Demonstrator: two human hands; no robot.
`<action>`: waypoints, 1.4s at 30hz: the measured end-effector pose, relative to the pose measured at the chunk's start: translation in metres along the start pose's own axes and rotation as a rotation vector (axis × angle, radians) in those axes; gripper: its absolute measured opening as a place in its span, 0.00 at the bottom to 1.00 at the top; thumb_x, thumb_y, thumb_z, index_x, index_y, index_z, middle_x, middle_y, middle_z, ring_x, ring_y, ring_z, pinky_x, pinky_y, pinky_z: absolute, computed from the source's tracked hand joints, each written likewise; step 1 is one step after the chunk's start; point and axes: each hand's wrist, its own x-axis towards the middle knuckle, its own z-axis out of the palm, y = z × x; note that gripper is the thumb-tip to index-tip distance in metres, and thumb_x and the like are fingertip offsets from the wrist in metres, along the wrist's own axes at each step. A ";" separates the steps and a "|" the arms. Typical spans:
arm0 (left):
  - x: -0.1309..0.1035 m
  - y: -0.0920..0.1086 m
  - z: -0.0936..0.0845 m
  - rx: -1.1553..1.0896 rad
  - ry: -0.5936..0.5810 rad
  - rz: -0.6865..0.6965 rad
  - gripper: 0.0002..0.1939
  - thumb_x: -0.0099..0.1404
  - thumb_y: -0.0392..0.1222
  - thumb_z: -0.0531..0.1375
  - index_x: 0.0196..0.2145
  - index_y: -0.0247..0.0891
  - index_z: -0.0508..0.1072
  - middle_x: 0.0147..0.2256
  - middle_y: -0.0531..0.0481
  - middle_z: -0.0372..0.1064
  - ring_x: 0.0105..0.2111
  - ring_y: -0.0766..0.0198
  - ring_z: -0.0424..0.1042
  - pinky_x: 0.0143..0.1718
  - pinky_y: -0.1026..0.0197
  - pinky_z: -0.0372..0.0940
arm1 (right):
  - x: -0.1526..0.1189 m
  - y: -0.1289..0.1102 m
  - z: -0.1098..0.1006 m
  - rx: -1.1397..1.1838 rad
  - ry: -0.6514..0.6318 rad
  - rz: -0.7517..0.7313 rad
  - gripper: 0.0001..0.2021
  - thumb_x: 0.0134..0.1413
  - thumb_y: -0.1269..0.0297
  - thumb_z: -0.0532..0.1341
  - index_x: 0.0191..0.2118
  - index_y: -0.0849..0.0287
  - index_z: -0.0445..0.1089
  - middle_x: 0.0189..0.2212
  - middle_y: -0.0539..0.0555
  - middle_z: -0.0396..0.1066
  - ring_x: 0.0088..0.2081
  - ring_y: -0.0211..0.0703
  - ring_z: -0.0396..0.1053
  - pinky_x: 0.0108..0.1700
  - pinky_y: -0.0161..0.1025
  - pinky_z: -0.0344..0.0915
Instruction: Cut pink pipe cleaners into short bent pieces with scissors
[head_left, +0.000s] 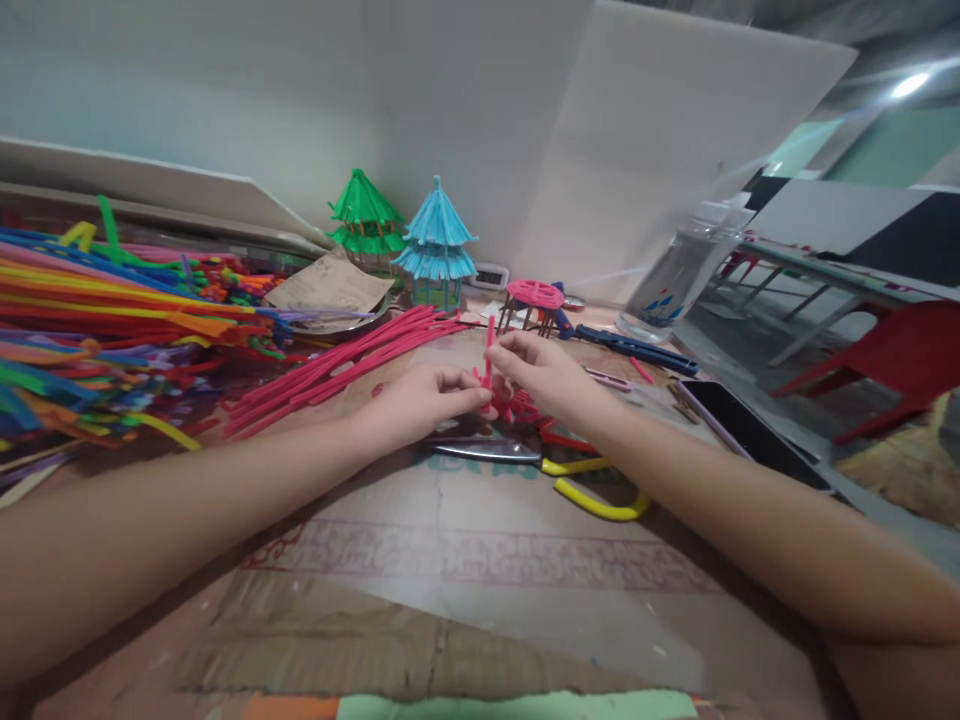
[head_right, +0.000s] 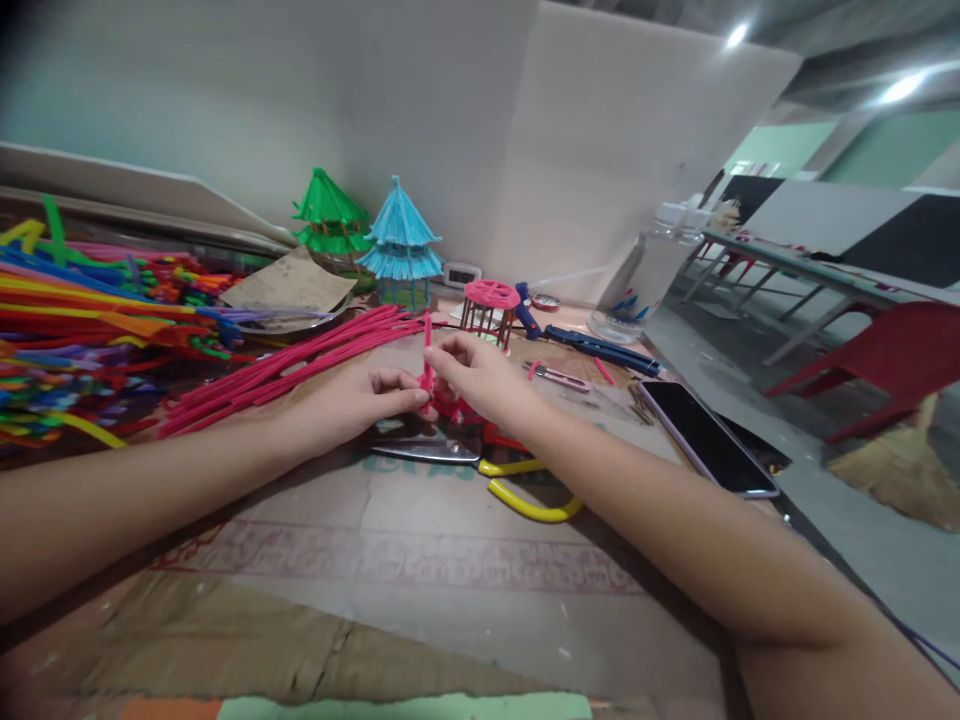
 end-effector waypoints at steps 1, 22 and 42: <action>0.000 0.001 0.000 0.010 -0.005 0.004 0.16 0.61 0.53 0.62 0.32 0.35 0.77 0.34 0.45 0.79 0.36 0.58 0.75 0.41 0.57 0.66 | 0.002 0.003 0.003 0.069 -0.014 0.032 0.13 0.57 0.53 0.60 0.34 0.57 0.63 0.22 0.46 0.66 0.22 0.35 0.63 0.26 0.35 0.61; 0.000 0.000 0.000 -0.007 0.005 0.016 0.14 0.63 0.49 0.61 0.33 0.35 0.77 0.36 0.44 0.79 0.37 0.59 0.76 0.42 0.58 0.66 | -0.009 0.011 0.012 0.131 -0.003 0.012 0.15 0.52 0.52 0.64 0.34 0.56 0.60 0.21 0.44 0.65 0.20 0.34 0.62 0.19 0.31 0.57; 0.001 -0.002 -0.004 0.003 -0.065 0.011 0.16 0.63 0.51 0.61 0.35 0.34 0.78 0.38 0.43 0.78 0.39 0.58 0.75 0.44 0.57 0.65 | -0.007 0.017 0.011 0.065 0.001 -0.016 0.12 0.53 0.54 0.62 0.31 0.55 0.60 0.20 0.44 0.63 0.20 0.34 0.60 0.22 0.33 0.56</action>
